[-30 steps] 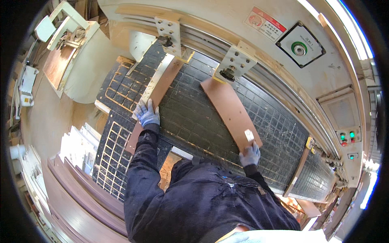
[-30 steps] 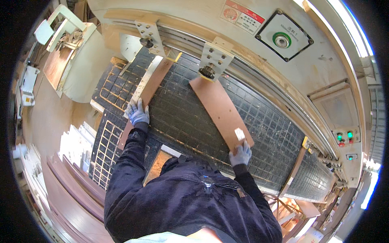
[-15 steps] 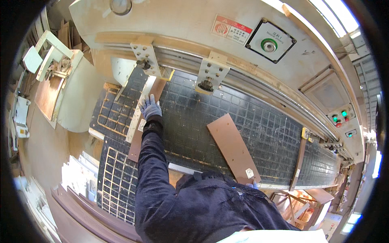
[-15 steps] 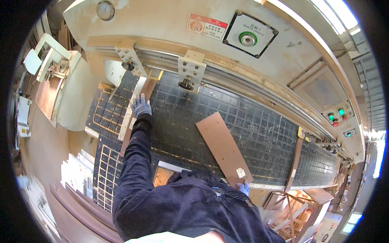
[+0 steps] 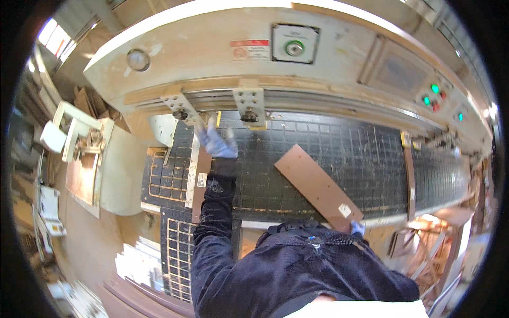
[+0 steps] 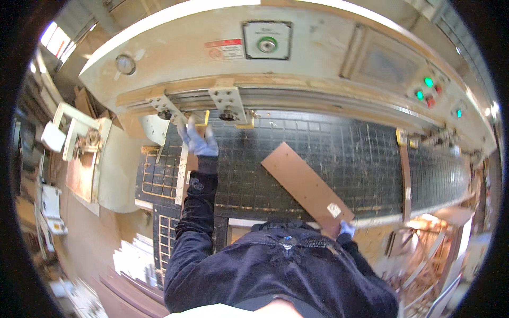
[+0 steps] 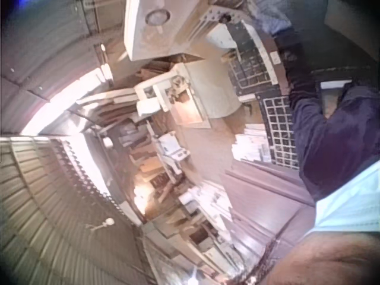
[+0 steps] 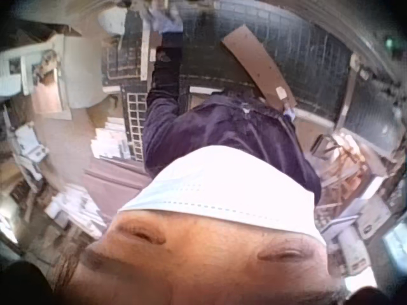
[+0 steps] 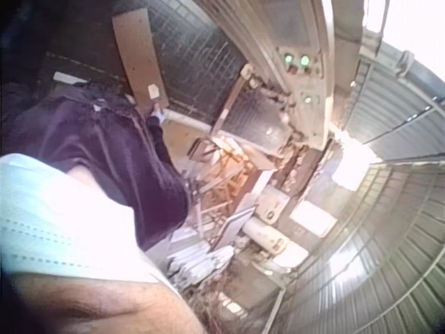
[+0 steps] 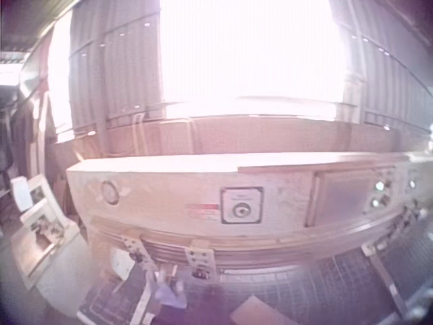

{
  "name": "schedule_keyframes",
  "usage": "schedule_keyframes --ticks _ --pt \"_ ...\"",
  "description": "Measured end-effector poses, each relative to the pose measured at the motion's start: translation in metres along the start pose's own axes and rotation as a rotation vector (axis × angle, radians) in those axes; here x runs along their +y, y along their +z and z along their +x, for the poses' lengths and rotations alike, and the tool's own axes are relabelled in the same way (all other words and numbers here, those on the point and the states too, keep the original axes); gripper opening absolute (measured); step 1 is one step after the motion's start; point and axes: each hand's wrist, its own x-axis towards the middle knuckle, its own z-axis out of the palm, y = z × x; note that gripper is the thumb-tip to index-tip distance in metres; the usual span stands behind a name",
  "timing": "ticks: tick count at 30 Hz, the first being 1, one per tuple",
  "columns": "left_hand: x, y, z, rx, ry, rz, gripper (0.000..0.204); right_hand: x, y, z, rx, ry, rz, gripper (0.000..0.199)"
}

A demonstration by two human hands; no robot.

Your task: The person repeatedly places rectangular wood panels onto a panel saw, aligns them, and cuts them into smaller pieces. The cut pieces are then moved aside and stacked on the floor. The process is repeated with multiple panels throughout the clip.

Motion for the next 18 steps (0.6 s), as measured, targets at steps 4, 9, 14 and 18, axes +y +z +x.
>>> schedule_keyframes --ticks 4,9,14,18 --pt "0.122 0.034 0.087 -0.344 0.378 0.089 0.048 -0.038 -0.001 -0.053 -0.134 0.313 0.201 0.03" --pt "0.15 0.099 0.122 -0.517 0.528 0.308 0.062 -0.036 -0.007 -0.083 -0.558 0.34 0.704 0.046" --pt "0.164 0.103 0.128 -0.74 0.377 0.515 0.067 -0.053 -0.011 -0.131 -0.69 0.328 0.562 0.05" --pt "0.207 0.095 0.045 -0.508 0.52 0.245 0.067 -0.028 -0.045 -0.131 -0.464 0.354 0.602 0.045"
